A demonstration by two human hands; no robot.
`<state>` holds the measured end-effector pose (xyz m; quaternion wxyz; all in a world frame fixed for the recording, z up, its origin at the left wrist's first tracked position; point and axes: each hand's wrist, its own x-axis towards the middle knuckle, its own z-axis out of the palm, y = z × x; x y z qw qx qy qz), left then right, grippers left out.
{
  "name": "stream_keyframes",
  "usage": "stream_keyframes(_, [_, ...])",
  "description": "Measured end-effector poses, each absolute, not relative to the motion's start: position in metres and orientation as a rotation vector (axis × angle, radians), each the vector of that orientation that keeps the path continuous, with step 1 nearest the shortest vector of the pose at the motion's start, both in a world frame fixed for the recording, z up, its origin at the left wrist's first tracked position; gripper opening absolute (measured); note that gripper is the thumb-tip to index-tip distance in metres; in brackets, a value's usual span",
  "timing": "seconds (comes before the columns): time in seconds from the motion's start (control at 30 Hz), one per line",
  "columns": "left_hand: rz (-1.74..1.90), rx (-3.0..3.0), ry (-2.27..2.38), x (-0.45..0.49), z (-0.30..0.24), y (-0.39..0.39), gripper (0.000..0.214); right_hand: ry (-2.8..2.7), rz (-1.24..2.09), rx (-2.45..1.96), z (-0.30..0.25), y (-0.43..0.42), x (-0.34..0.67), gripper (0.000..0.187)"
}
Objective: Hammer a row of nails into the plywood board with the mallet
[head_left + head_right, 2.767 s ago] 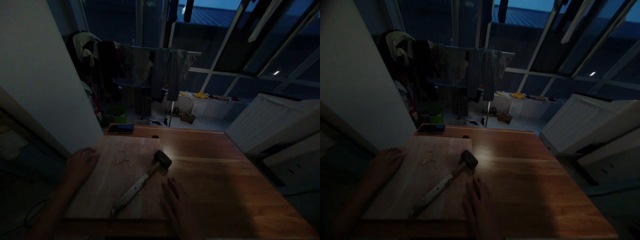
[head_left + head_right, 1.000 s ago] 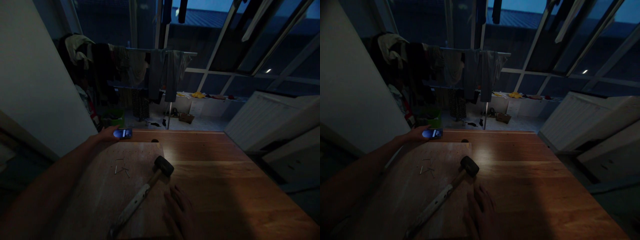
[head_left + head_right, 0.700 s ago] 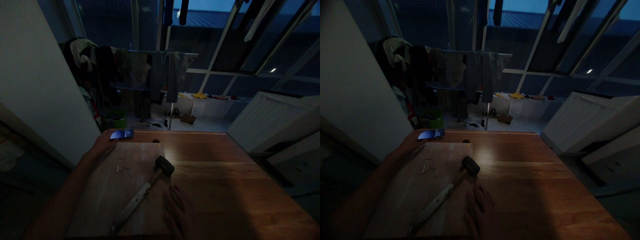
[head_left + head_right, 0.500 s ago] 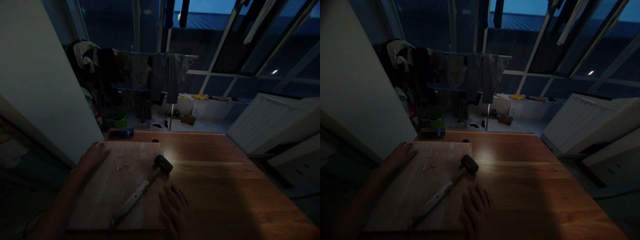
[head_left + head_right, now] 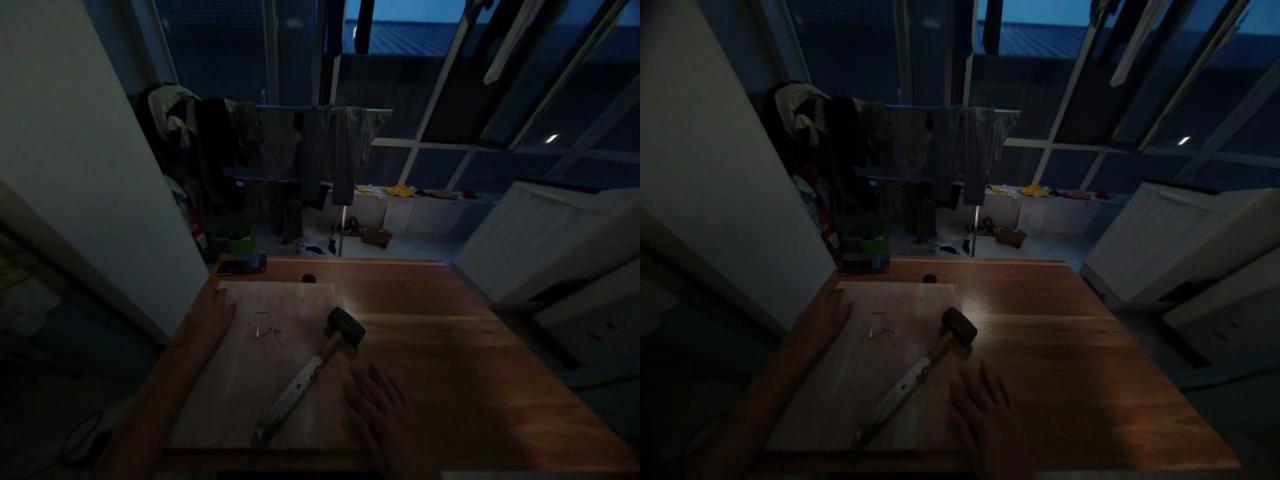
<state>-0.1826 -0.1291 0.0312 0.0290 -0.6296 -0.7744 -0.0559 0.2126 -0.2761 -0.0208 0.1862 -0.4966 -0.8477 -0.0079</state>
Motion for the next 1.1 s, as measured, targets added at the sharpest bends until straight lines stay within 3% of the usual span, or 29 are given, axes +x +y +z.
stream_keyframes(0.3, [-0.264,-2.416,-1.938,-0.098,-0.004,-0.152,0.061,-2.084,0.053,-1.618,-0.037,-0.294,0.317,0.036])
stream_keyframes(0.43, [-0.302,-2.727,-1.635,-0.063,-0.008,-0.155,0.066,-1.718,0.17,-1.751,-0.024,-0.293,0.289,0.04])
stream_keyframes(0.67, [-0.415,-3.033,-1.375,0.002,-0.013,-0.166,0.067,-1.657,0.364,-1.84,-0.002,-0.268,0.233,0.051])
stream_keyframes(0.93, [-0.552,-3.354,-1.101,0.067,0.0,-0.187,0.06,-1.567,0.453,-1.9,-0.008,-0.256,0.247,0.054])
stream_keyframes(1.1, [-0.867,-3.485,-1.082,0.07,0.004,-0.171,0.053,-1.338,0.561,-1.757,-0.013,-0.253,0.257,0.064])
